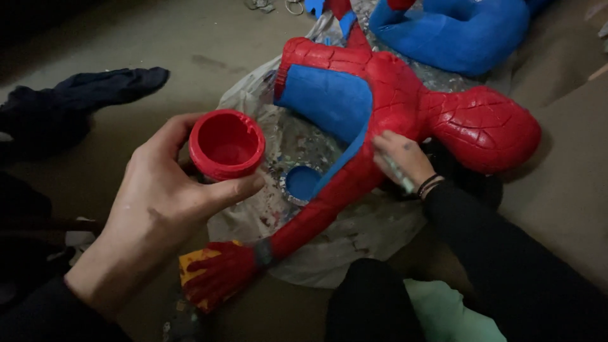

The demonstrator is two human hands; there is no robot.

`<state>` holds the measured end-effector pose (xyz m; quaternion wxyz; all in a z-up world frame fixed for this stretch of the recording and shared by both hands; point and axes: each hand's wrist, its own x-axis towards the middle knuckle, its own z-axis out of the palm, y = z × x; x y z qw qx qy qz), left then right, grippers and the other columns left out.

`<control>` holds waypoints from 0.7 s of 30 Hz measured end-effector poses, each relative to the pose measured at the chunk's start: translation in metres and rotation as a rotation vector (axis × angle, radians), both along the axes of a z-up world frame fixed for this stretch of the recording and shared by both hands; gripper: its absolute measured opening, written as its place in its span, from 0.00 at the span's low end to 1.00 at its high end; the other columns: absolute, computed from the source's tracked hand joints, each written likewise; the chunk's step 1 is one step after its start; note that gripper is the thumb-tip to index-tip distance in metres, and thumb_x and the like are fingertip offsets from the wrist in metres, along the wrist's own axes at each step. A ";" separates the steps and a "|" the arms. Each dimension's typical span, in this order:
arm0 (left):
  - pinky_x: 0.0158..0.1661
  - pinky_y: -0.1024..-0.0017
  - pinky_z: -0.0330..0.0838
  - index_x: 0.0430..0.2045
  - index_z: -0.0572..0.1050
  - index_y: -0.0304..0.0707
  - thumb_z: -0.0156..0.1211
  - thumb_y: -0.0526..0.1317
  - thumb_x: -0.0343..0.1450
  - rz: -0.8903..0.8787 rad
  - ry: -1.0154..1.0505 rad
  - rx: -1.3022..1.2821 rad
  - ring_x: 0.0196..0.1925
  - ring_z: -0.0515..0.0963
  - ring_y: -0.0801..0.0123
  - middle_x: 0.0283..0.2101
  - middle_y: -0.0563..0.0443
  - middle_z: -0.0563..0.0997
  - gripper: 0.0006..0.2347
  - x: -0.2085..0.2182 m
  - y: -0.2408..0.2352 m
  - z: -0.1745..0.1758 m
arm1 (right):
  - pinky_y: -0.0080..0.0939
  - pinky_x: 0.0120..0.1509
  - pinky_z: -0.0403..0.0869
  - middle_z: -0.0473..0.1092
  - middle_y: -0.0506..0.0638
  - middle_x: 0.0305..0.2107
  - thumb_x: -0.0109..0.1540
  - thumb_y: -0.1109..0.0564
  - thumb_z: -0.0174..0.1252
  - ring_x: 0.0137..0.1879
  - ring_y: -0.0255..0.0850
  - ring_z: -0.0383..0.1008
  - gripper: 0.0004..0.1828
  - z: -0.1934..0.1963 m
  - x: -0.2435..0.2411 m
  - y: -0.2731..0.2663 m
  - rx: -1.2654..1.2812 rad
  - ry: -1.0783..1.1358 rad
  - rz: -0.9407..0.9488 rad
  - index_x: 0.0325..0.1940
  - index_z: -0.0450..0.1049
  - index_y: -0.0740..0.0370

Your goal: Painting a Spider-Man statue with red paint using a brush.

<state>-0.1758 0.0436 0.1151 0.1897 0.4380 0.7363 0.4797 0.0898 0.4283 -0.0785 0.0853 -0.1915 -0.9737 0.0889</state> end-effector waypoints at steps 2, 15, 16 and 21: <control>0.48 0.69 0.80 0.53 0.72 0.33 0.79 0.48 0.54 0.033 -0.031 -0.042 0.52 0.85 0.66 0.48 0.47 0.85 0.34 0.001 0.002 0.000 | 0.51 0.53 0.76 0.73 0.60 0.45 0.63 0.60 0.62 0.52 0.57 0.76 0.10 -0.007 0.007 0.001 0.098 0.086 -0.003 0.49 0.75 0.60; 0.51 0.70 0.78 0.52 0.73 0.40 0.81 0.36 0.48 -0.374 -0.061 -0.040 0.51 0.85 0.66 0.49 0.49 0.84 0.35 0.012 0.027 -0.055 | 0.38 0.41 0.72 0.69 0.49 0.31 0.69 0.61 0.55 0.36 0.34 0.69 0.10 0.139 0.020 -0.187 -1.103 1.061 -0.263 0.51 0.71 0.71; 0.52 0.69 0.78 0.51 0.74 0.40 0.81 0.36 0.46 -0.448 -0.017 -0.064 0.52 0.84 0.65 0.49 0.49 0.83 0.36 0.015 0.030 -0.054 | 0.39 0.41 0.72 0.69 0.49 0.31 0.69 0.59 0.55 0.35 0.34 0.70 0.12 0.150 0.023 -0.204 -1.100 1.083 -0.319 0.51 0.71 0.72; 0.52 0.64 0.76 0.49 0.75 0.37 0.80 0.37 0.46 -0.550 0.095 0.053 0.53 0.82 0.54 0.49 0.43 0.82 0.34 0.028 0.038 -0.067 | 0.41 0.38 0.75 0.75 0.53 0.29 0.65 0.56 0.58 0.33 0.39 0.74 0.11 0.180 0.015 -0.242 -0.921 0.708 -0.235 0.43 0.76 0.69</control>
